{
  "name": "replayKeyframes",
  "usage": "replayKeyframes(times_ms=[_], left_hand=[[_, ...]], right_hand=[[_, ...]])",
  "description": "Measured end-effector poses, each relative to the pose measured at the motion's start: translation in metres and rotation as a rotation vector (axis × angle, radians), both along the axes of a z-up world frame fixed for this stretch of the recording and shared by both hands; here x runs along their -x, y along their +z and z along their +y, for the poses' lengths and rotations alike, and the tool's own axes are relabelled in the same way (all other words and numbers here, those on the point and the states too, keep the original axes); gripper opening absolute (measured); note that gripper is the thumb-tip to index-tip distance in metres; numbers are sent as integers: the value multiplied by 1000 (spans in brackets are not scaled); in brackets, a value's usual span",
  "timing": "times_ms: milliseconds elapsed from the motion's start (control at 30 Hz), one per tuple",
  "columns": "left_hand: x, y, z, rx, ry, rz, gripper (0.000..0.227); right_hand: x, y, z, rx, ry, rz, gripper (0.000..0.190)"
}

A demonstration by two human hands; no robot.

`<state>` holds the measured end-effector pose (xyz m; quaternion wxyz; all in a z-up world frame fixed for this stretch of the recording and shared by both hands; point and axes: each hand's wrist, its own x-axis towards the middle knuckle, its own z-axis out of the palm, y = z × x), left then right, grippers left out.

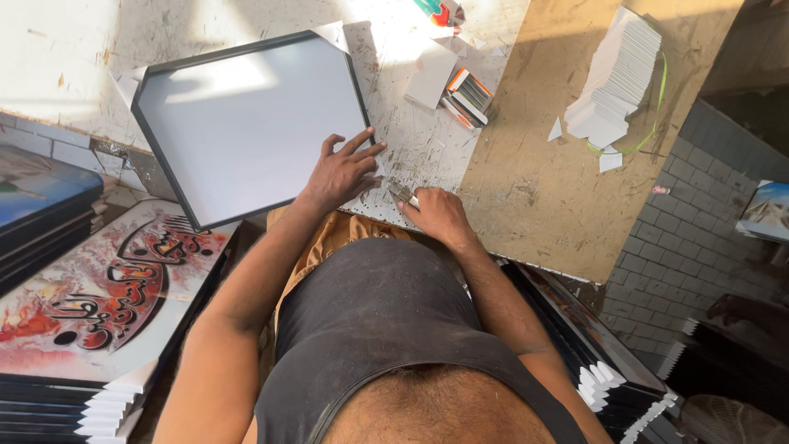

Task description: The person repeatedly trims the edges of rectangular picture frames using a utility knife. They place each frame on a workbench, cut along the edges, and stack the finished frames. The person handles multiple frames one at a time, occasionally picking up new frames from a nearby stack.

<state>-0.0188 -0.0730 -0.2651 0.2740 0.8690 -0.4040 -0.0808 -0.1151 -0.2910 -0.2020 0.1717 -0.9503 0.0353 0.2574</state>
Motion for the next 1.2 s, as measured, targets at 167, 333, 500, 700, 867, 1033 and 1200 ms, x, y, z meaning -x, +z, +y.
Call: replayKeyframes(times_ms=[167, 333, 500, 700, 867, 1033, 1200], left_hand=[[-2, 3, 3, -1, -17, 153, 34], [-2, 4, 4, 0, -8, 130, 28], [-2, 3, 3, -7, 0, 151, 29], [-1, 1, 3, -15, -4, 164, 32], [-2, 0, 4, 22, 3, 138, 32], [2, 2, 6, 32, -17, 116, 32], [7, 7, 10, -64, 8, 37, 39]], right_hand=[[-9, 1, 7, -38, -2, -64, 50], [-23, -6, 18, -12, 2, 61, 47], [-20, -17, 14, -27, 16, 18, 51], [-12, -38, 13, -119, -15, -190, 51], [-7, -49, 11, -166, -5, -269, 47], [-4, -50, 11, -129, -42, -190, 47], [1, -39, 2, -120, -52, -125, 45]])
